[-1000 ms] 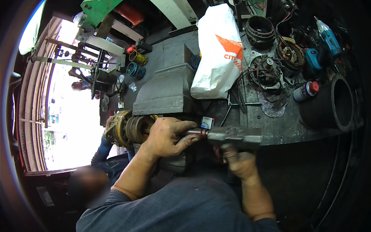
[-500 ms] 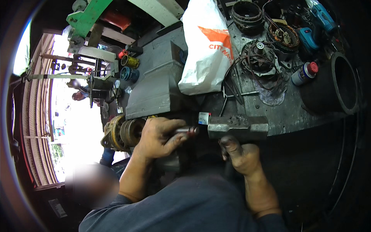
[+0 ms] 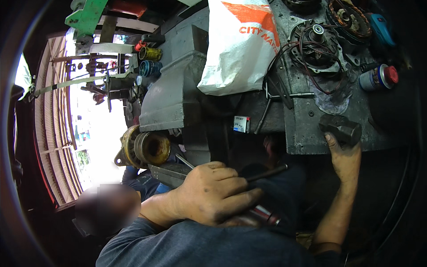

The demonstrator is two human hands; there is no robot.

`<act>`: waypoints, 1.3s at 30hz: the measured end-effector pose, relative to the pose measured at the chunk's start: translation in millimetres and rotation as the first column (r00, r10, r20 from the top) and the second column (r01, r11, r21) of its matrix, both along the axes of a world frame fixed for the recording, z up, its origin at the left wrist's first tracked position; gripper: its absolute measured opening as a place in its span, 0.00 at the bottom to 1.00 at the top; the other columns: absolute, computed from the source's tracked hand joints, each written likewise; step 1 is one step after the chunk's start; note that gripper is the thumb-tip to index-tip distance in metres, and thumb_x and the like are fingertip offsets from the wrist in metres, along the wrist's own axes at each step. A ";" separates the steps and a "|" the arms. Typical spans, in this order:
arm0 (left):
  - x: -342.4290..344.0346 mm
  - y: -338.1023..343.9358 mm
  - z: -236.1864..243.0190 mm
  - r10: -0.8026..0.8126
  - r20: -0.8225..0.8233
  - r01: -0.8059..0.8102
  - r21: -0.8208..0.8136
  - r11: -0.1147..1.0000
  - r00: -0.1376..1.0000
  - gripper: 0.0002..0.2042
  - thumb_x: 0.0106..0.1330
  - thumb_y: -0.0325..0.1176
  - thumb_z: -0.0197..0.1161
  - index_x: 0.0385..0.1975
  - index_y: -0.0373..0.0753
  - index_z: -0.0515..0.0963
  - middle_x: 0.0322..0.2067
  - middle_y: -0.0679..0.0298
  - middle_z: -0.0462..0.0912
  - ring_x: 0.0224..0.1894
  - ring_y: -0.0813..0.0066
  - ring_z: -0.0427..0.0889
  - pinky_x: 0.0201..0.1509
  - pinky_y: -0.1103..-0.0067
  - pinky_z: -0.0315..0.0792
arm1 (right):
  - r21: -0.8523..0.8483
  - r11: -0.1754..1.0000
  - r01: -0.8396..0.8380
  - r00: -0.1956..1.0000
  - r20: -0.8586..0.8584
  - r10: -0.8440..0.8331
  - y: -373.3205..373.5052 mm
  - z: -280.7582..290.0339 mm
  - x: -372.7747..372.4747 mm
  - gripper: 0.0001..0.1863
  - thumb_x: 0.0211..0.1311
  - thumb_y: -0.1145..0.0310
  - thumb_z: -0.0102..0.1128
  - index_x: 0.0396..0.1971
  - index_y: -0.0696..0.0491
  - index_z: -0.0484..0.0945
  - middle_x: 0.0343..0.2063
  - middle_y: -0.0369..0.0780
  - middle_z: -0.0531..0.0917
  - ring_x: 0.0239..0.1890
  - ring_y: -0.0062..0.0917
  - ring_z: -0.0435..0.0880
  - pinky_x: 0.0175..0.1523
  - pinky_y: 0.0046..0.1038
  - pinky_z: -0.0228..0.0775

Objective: The person secures a cylindrical mechanical assembly in a bench vise, uses a hammer and punch to drive a pin, then removes the assembly and rotates it to inspect the interior. The person repeats the vise clamping and hammering steps on the same assembly.

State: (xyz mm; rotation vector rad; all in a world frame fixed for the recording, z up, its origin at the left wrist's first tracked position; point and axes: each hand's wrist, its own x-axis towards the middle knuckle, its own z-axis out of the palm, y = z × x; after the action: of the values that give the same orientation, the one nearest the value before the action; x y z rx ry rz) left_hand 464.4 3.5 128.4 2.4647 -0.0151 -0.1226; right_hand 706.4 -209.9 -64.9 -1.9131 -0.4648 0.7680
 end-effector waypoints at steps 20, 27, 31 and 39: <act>12.6 13.6 -24.8 0.257 -0.149 -0.271 -0.081 0.959 0.955 0.21 0.68 0.51 0.73 0.43 0.36 0.84 0.32 0.52 0.88 0.39 0.45 0.90 0.43 0.55 0.82 | -0.156 0.947 -0.282 0.954 0.060 0.294 6.7 -68.2 65.8 0.31 0.75 0.48 0.70 0.55 0.66 0.84 0.51 0.51 0.90 0.54 0.41 0.88 0.65 0.40 0.75; -3.0 3.6 -26.4 0.253 0.098 -0.246 -0.081 0.966 0.962 0.21 0.66 0.51 0.74 0.40 0.36 0.85 0.29 0.49 0.89 0.36 0.44 0.90 0.40 0.54 0.83 | -0.278 0.920 -0.278 0.952 0.049 0.302 3.0 -100.6 94.9 0.39 0.77 0.48 0.68 0.72 0.65 0.71 0.67 0.53 0.79 0.68 0.44 0.78 0.73 0.41 0.68; -13.6 1.6 -24.0 0.267 0.174 -0.250 -0.115 0.961 0.948 0.20 0.64 0.49 0.76 0.36 0.35 0.88 0.32 0.48 0.90 0.36 0.44 0.91 0.43 0.55 0.84 | -0.362 0.908 -0.212 0.968 0.048 0.245 4.6 -92.2 91.6 0.35 0.75 0.47 0.69 0.64 0.64 0.79 0.59 0.52 0.85 0.60 0.43 0.84 0.66 0.41 0.75; -14.7 -3.4 -35.2 0.229 0.336 -0.205 -0.107 0.973 0.914 0.16 0.65 0.40 0.74 0.45 0.34 0.83 0.38 0.48 0.90 0.44 0.44 0.91 0.48 0.55 0.84 | -0.557 0.826 -0.090 0.903 0.304 0.304 19.6 -49.3 62.1 0.30 0.71 0.49 0.70 0.56 0.63 0.83 0.55 0.54 0.88 0.57 0.49 0.87 0.63 0.44 0.77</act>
State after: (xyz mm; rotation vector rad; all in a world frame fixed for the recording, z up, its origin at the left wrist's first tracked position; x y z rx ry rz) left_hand 449.7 0.1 93.2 2.3688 0.1010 0.4033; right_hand 768.5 -190.4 -114.2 -2.5944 -0.7667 0.7040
